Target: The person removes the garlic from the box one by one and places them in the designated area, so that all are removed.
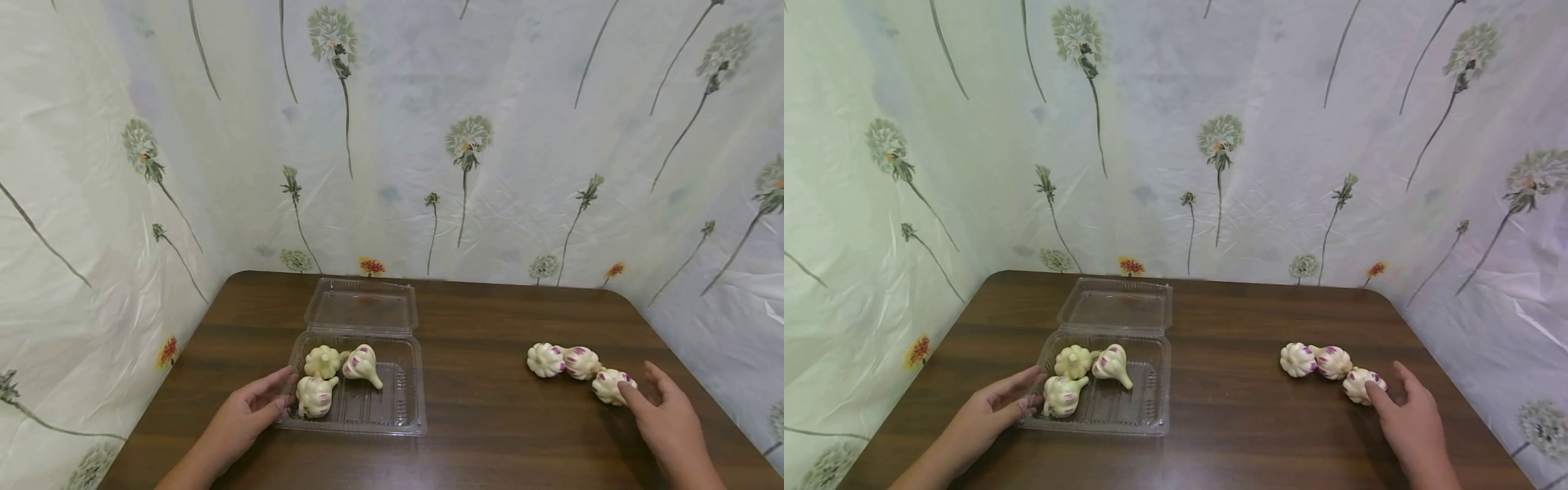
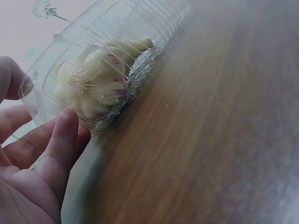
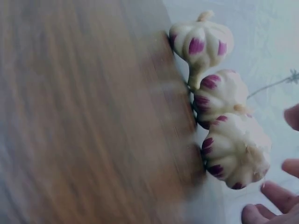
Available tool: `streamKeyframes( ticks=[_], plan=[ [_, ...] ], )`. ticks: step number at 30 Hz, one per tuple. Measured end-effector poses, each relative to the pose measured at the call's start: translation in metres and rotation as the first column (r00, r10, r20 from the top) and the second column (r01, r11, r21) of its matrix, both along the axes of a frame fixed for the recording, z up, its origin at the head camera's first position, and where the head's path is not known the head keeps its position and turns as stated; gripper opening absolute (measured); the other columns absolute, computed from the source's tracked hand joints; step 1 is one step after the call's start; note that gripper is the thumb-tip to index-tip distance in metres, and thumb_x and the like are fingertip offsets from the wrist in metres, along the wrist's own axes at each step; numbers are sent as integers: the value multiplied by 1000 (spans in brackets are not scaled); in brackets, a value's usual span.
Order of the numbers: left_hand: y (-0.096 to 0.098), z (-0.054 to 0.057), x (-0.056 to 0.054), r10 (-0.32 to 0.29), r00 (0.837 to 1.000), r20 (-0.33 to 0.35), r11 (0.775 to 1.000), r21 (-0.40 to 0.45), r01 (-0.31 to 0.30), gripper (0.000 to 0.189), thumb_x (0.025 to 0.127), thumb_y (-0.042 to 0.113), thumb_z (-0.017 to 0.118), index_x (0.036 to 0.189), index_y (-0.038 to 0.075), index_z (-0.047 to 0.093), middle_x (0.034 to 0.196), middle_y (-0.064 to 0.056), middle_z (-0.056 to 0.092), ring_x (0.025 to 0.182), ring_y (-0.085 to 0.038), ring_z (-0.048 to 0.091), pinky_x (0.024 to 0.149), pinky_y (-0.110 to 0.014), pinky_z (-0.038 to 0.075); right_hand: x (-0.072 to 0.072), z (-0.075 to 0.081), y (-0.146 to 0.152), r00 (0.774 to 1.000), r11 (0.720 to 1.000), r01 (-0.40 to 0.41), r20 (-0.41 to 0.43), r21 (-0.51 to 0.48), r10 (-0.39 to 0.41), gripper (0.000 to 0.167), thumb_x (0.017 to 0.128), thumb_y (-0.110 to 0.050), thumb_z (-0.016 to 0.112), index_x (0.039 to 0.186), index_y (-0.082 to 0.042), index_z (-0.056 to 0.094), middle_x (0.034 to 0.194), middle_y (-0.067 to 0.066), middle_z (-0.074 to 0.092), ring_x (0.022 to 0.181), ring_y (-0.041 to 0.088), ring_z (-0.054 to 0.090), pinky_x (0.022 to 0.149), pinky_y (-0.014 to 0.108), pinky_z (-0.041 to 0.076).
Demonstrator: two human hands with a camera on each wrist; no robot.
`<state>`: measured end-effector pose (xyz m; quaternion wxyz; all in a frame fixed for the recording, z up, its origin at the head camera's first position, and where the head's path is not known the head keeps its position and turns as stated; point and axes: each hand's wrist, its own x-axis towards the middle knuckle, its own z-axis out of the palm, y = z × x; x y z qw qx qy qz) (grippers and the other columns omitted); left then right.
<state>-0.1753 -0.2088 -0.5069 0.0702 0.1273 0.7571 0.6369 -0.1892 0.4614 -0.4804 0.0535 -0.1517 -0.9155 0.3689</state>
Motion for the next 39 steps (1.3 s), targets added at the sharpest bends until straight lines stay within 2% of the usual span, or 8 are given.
streamKeyframes(
  ticks=[1,4,7,9,14,24,32,39],
  plan=[
    [0,0,0,0,1000,-1,1000,1,0,58,104,13,65,156,-3,44,152,-31,51,118,-8,69,91,-22,59,1,1,-1,1000,1000,11,-26,25,-11,90,107,-53,49,167,-1,6,166,39,17,136,68,35,96,61,52],
    [-1,-1,0,-1,1000,-6,1000,1,1,58,104,13,65,156,-3,44,152,-31,51,118,-9,69,91,-23,59,2,4,-9,995,997,40,-94,72,-33,85,107,-48,51,167,-3,11,165,37,22,132,67,40,96,60,53],
    [-1,-1,0,0,1000,-8,1000,-1,0,58,104,13,65,156,-2,44,152,-30,52,119,-13,70,92,-23,59,2,9,-21,986,992,69,-160,102,-52,82,106,-44,55,167,-5,16,165,35,26,134,63,39,102,64,47],
    [-1,-1,0,2,1000,-6,1000,-5,-2,58,104,14,65,156,-1,44,152,-30,52,121,-17,70,92,-23,59,2,12,-31,982,991,63,-186,116,-41,82,106,-42,56,167,-5,17,165,35,25,137,63,34,99,74,38],
    [-1,-2,0,5,1000,-1,1000,-5,-5,57,104,13,65,157,-1,45,152,-29,52,122,-22,69,92,-23,59,2,17,-56,973,993,1,-231,119,27,80,105,-38,60,168,-9,20,165,36,22,144,61,26,100,79,32],
    [1,-3,-1,1,1000,-27,1000,10,0,56,104,8,64,155,-4,44,151,-32,52,117,-10,70,91,-23,59,-10,18,-97,947,982,-120,-280,149,158,75,104,-37,63,166,-13,29,163,34,29,142,60,31,96,81,33],
    [0,-5,-3,0,1000,-26,1000,12,0,56,104,9,64,155,-4,45,150,-32,52,118,-13,70,92,-24,59,-22,12,-129,900,959,-219,-344,178,269,66,102,-32,70,158,-9,44,156,27,42,133,50,45,93,66,46],
    [-1,-3,-2,-5,1000,-27,1000,11,6,57,104,10,64,155,-4,44,151,-32,52,117,-10,70,92,-24,59,-27,4,-158,871,926,-314,-324,211,369,66,100,-33,73,157,-12,46,154,24,46,141,49,41,101,73,40]
  ],
)
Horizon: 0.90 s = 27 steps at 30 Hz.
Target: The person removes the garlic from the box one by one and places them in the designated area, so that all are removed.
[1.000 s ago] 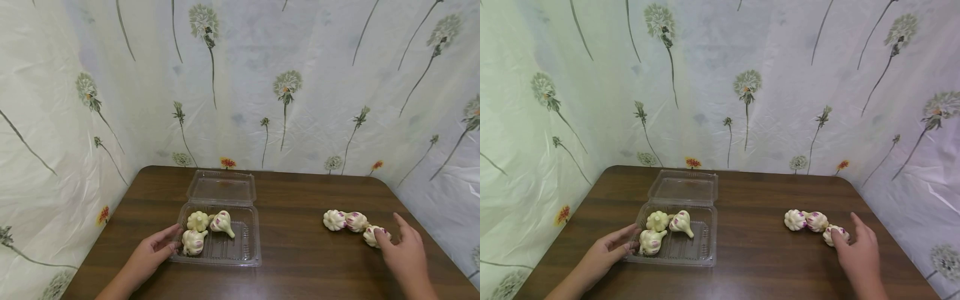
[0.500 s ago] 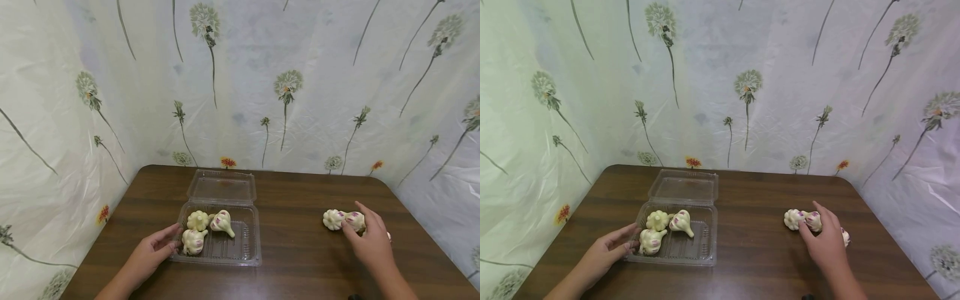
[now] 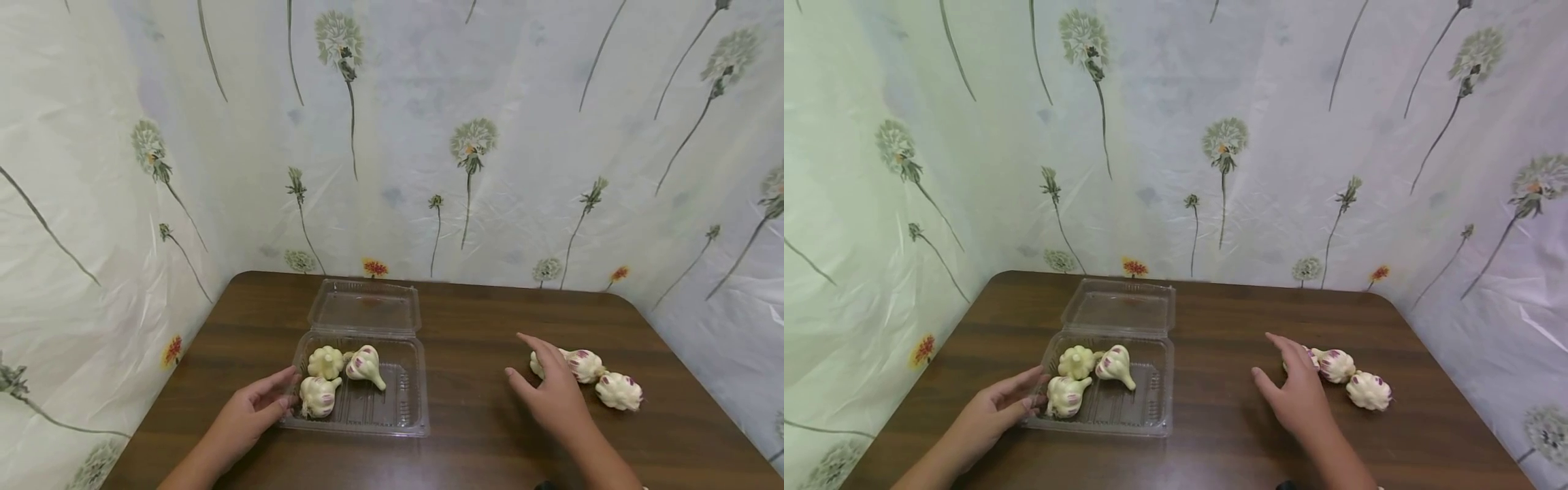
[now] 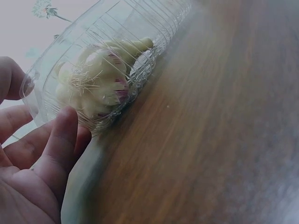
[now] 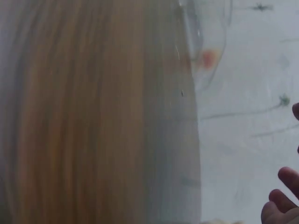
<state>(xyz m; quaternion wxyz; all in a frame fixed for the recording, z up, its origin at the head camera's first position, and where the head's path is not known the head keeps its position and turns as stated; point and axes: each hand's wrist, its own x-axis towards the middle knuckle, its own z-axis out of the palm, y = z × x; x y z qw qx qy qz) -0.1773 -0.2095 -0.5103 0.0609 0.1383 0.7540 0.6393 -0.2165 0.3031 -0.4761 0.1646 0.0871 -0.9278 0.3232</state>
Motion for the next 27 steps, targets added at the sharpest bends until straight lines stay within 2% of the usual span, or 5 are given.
streamKeyframes(
  ticks=[10,16,22,27],
  plan=[
    [0,2,1,5,1000,-5,1000,-20,-5,56,104,11,65,155,-4,45,151,-31,52,119,-14,70,91,-24,59,5,6,-34,995,994,-95,32,-48,96,62,98,-29,76,153,-16,50,151,16,51,139,42,48,105,66,45],
    [-2,6,2,8,1000,2,1000,-30,-8,57,104,13,65,156,-3,45,153,-30,51,121,-18,69,92,-22,59,8,7,-53,981,977,-171,72,-128,182,62,99,-25,76,153,-12,50,149,15,52,142,39,50,113,51,43],
    [-2,6,0,10,1000,9,999,-47,-9,58,105,15,65,156,-1,45,154,-30,49,122,-23,69,93,-20,57,16,12,-69,964,957,-231,88,-173,249,61,97,-22,77,151,-12,51,148,12,54,143,38,50,112,53,45],
    [-2,4,2,12,1000,19,999,-39,-11,58,105,15,65,156,-2,45,154,-30,49,122,-22,69,93,-19,57,20,13,-84,952,940,-269,91,-212,293,61,93,-15,81,148,-15,55,147,9,56,142,34,53,112,50,47]
  ],
)
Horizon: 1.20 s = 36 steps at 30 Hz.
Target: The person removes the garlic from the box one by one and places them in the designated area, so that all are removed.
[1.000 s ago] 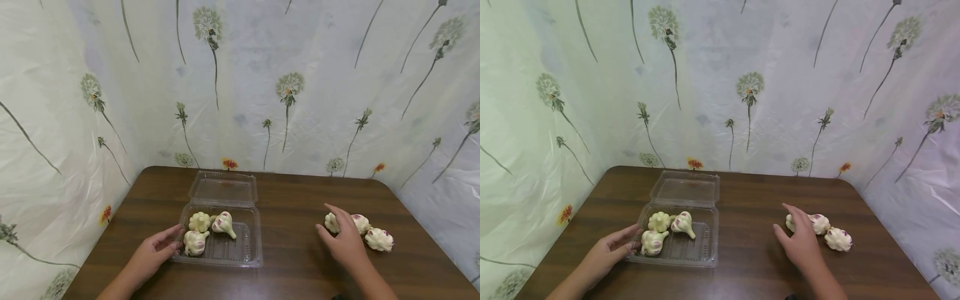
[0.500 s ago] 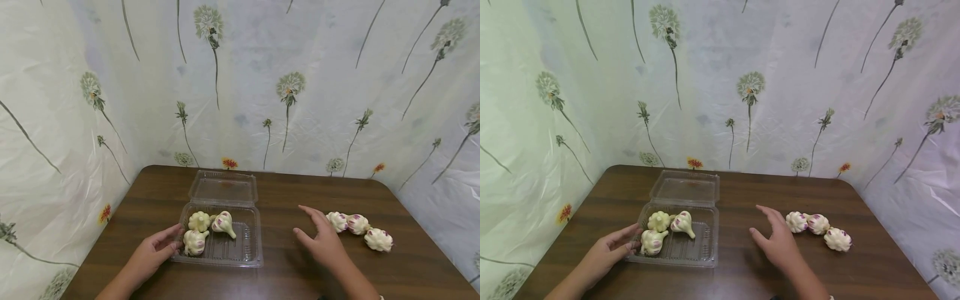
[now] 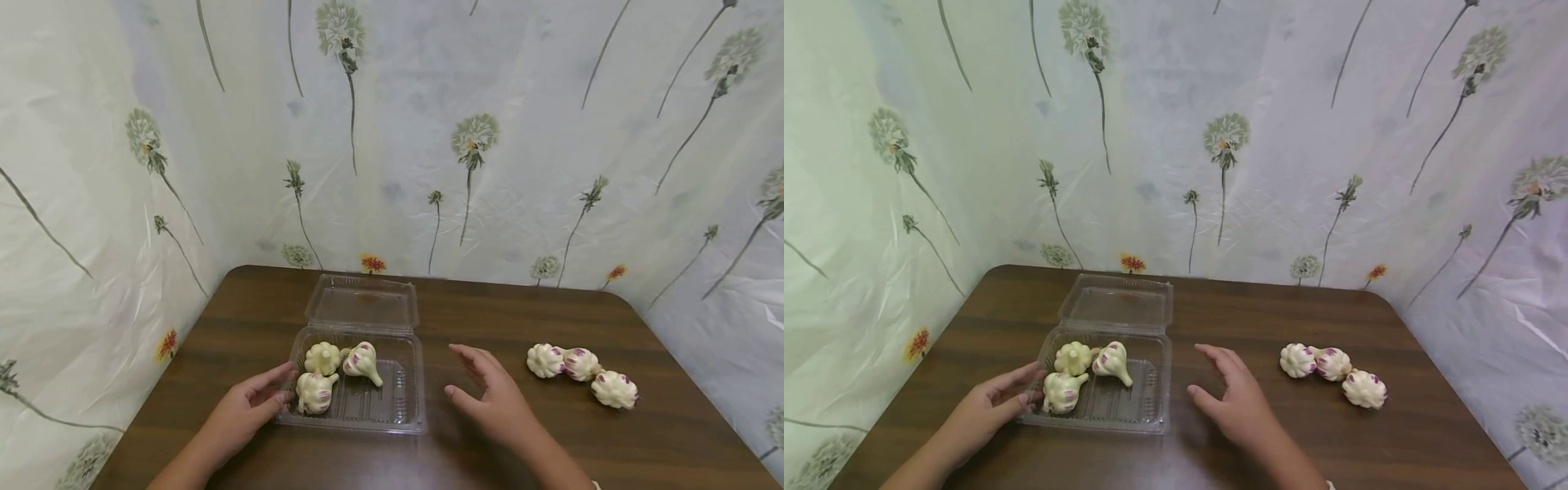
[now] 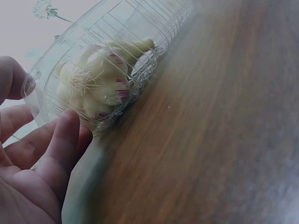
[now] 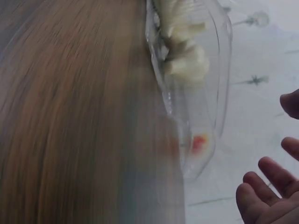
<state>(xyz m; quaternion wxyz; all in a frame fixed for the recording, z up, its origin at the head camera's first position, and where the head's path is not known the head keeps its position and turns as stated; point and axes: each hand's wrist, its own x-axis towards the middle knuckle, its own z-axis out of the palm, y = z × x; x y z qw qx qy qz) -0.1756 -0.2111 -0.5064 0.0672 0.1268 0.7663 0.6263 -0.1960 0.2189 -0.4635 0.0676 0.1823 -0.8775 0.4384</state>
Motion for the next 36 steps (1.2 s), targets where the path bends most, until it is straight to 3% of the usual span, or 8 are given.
streamKeyframes(
  ticks=[10,16,21,29,36],
  plan=[
    [-1,0,4,-18,1000,2,999,28,18,59,105,12,64,156,-5,42,154,-33,47,120,-16,69,93,-21,58,0,1,-32,998,997,-65,22,-50,66,60,90,-12,83,145,-14,58,144,7,58,139,32,56,113,45,48],
    [0,-1,4,-14,1000,3,1000,12,14,58,105,13,64,156,-4,43,154,-32,48,122,-19,69,92,-22,58,0,3,-49,993,992,-112,33,-54,114,61,89,-10,83,145,-10,58,143,8,59,137,29,58,113,42,48],
    [-1,0,3,-1,1000,13,1000,3,1,59,104,15,66,156,-3,44,156,-32,46,119,-14,70,92,-20,58,1,5,-61,985,984,-172,9,-48,173,60,89,-10,84,143,-13,59,139,5,62,135,26,60,112,41,49],
    [-1,0,2,-13,1000,9,1000,16,13,58,104,14,65,156,-3,44,156,-33,46,120,-13,69,92,-21,58,1,9,-76,973,967,-225,33,-120,230,60,88,-7,83,142,-16,60,136,3,62,129,26,61,105,37,55],
    [1,1,1,-9,1000,4,1000,12,9,58,104,14,65,156,-3,44,155,-33,46,121,-17,69,92,-21,58,0,14,-86,962,964,-259,73,-63,263,58,91,-12,82,144,-9,58,137,7,66,129,27,64,108,38,53]
  ],
)
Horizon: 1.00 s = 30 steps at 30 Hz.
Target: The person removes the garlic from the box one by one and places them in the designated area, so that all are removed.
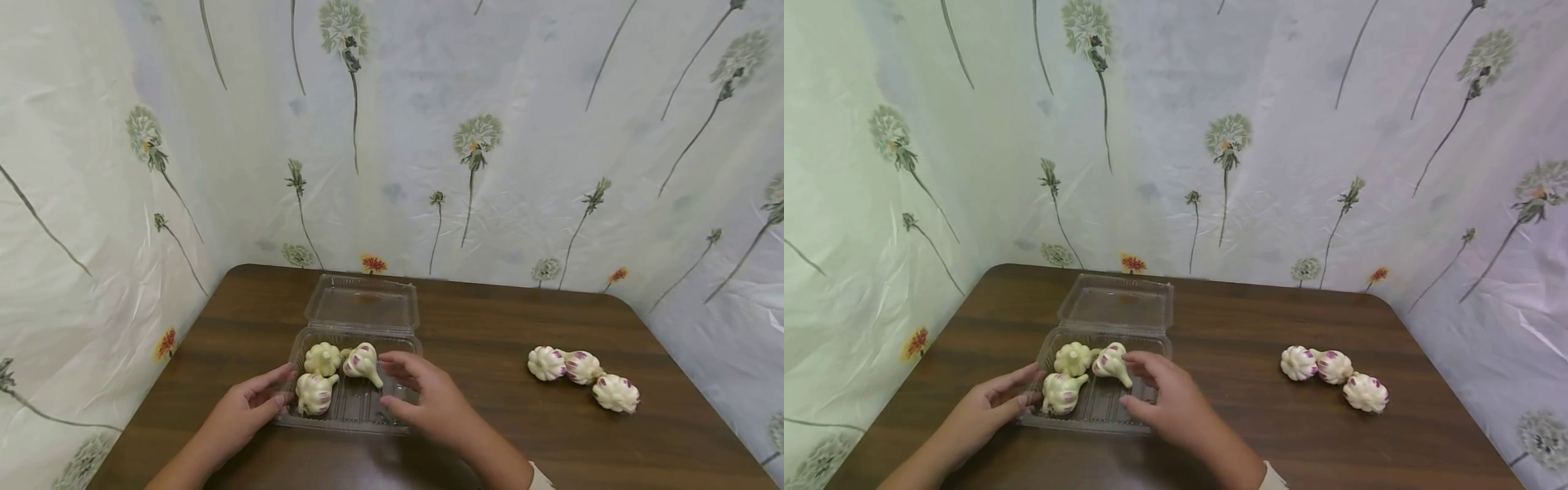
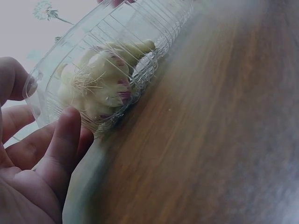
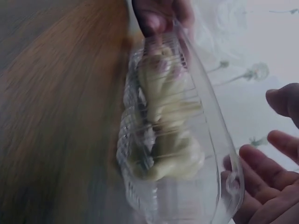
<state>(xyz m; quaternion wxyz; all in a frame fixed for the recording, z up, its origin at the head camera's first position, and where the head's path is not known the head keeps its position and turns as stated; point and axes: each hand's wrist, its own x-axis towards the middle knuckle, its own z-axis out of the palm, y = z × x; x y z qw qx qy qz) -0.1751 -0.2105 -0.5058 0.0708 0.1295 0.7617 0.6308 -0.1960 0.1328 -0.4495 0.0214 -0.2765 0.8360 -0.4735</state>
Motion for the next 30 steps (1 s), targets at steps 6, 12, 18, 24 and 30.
streamKeyframes(
  ticks=[6,12,18,24,30],
  plan=[
    [1,-1,-1,-4,1000,3,1000,13,4,59,104,12,65,156,-4,44,156,-33,44,120,-14,69,92,-24,59,-1,3,-9,1000,999,-24,18,33,24,57,92,-13,82,143,-8,58,138,12,65,128,26,64,109,37,53],
    [0,-1,0,-1,1000,8,1000,19,1,59,104,12,66,156,-4,44,156,-33,44,119,-12,69,92,-24,59,0,7,-19,999,996,-47,31,79,45,58,92,-18,82,144,-10,59,140,9,63,128,23,64,109,38,53],
    [0,1,0,3,1000,18,1000,14,-3,58,104,12,65,156,-2,44,157,-31,44,124,-24,68,93,-23,59,-1,10,-29,998,994,-45,41,104,41,57,93,-21,82,145,-14,60,141,3,63,127,21,64,108,40,54],
    [1,4,-1,1,1000,2,1000,22,-1,58,104,11,64,156,-3,44,157,-32,44,123,-25,68,93,-22,58,-1,13,-39,993,993,-60,108,97,50,53,94,-23,81,142,-12,60,139,7,64,125,24,63,108,44,53],
    [1,5,0,18,1000,26,999,26,-19,57,104,11,65,156,-2,45,157,-31,45,120,-17,69,92,-21,58,-1,13,-49,983,992,-87,169,96,70,56,94,-27,81,144,-14,59,140,6,64,128,24,63,110,40,52]
  ],
)
